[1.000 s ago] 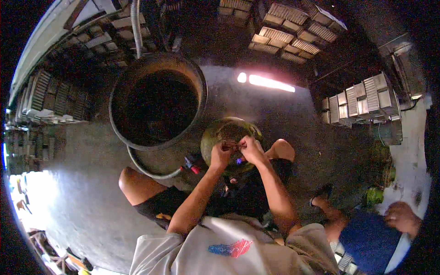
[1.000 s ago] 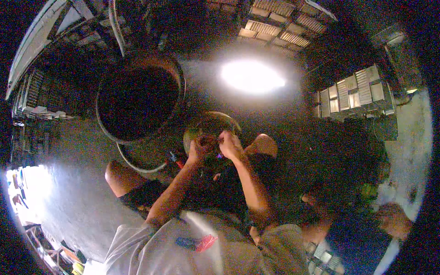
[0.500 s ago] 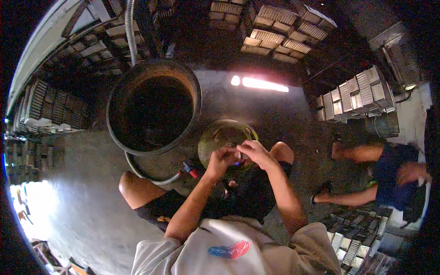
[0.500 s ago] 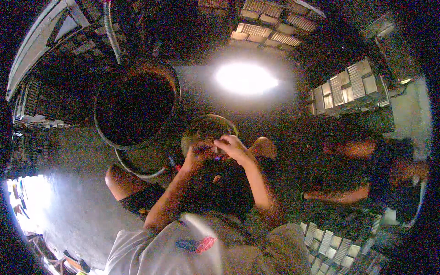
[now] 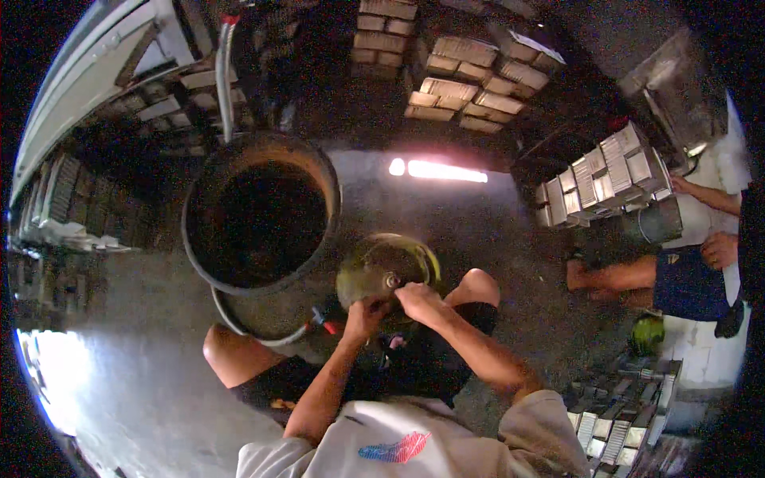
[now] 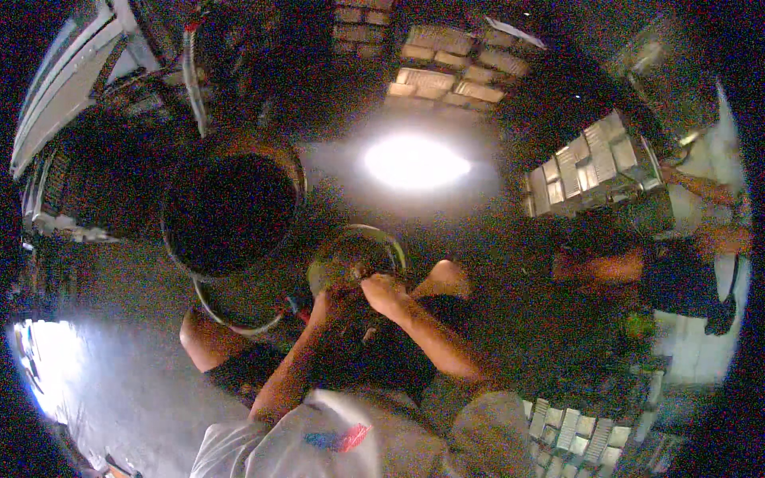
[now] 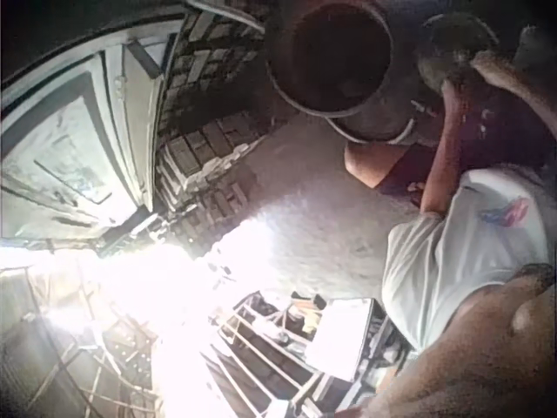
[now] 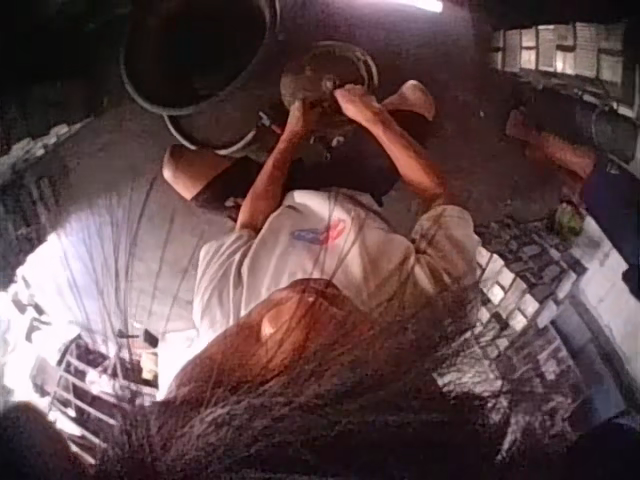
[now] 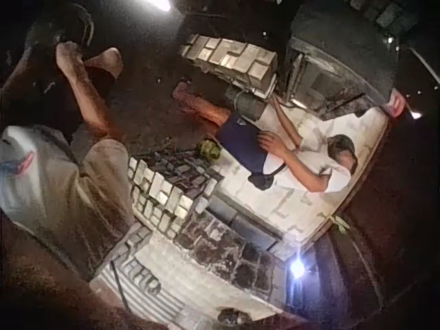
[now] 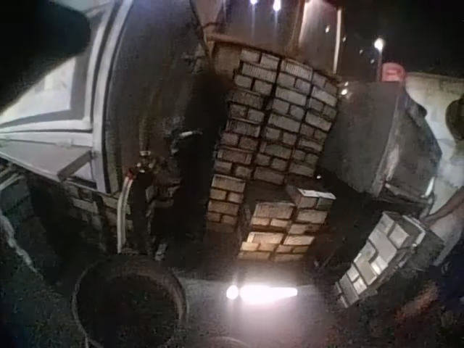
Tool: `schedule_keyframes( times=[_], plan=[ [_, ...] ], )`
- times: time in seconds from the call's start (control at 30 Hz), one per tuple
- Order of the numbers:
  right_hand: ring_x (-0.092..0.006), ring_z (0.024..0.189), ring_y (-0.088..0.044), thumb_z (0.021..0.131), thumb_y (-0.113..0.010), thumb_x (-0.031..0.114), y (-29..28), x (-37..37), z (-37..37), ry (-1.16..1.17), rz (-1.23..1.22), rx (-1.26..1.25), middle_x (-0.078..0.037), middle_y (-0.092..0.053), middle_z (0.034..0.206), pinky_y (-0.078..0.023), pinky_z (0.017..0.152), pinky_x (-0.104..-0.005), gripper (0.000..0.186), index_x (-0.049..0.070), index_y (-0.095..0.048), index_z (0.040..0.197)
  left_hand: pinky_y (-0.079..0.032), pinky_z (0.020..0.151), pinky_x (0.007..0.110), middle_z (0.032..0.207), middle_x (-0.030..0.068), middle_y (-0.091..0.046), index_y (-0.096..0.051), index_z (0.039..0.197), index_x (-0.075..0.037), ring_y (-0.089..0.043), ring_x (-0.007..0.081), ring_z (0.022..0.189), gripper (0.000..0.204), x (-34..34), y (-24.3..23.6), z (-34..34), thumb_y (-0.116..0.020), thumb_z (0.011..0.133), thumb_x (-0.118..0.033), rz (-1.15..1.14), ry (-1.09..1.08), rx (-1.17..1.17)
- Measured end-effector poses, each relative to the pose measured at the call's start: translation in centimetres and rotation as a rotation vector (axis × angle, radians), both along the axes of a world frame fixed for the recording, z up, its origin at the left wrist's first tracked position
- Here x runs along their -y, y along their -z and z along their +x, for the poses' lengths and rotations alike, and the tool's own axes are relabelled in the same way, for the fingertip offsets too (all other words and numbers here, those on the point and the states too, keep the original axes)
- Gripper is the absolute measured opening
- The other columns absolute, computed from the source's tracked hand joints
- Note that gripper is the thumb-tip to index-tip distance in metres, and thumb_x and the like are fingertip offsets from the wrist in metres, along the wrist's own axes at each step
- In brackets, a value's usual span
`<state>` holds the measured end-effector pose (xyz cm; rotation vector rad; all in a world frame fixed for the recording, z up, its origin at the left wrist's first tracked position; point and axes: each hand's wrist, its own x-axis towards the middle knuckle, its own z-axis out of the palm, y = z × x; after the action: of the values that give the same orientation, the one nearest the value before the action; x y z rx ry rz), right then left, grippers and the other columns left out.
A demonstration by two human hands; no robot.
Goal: The person takes a small metal tray from another person, places it into an oven, and then moves to a gas cylinder to connect a regulator to it by hand.
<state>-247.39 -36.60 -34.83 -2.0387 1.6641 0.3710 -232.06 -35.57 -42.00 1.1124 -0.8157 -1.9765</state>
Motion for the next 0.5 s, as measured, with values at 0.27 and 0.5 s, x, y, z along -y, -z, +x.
schedule_keyframes(
  times=[0.27,0.5],
  plan=[
    [-0.0337,0.064,-0.059,0.062,-0.055,0.004,3.6,0.6,0.8,-0.136,0.012,0.248,-0.017,-0.058,0.065,-0.046,0.053,-0.0414,0.008,0.000,-0.058,0.068,-0.044,0.070,0.034,0.088,0.0137,-0.062,-0.059,0.096,-0.001,-0.056,0.0197,0.080,0.027,2.7,2.3,1.1,-0.061,0.074,-0.016,-0.543,0.541,0.550],
    [-0.0247,0.049,-0.051,0.061,-0.057,0.004,7.5,0.6,2.0,-0.168,-0.077,0.296,-0.012,-0.052,0.054,-0.041,0.043,-0.0378,0.007,0.002,-0.054,0.056,-0.043,0.073,0.033,0.093,0.0115,-0.060,-0.056,0.100,-0.001,-0.055,0.0199,0.083,0.028,3.0,6.9,2.0,-0.058,0.077,-0.016,-0.290,0.412,0.168]
  ],
)
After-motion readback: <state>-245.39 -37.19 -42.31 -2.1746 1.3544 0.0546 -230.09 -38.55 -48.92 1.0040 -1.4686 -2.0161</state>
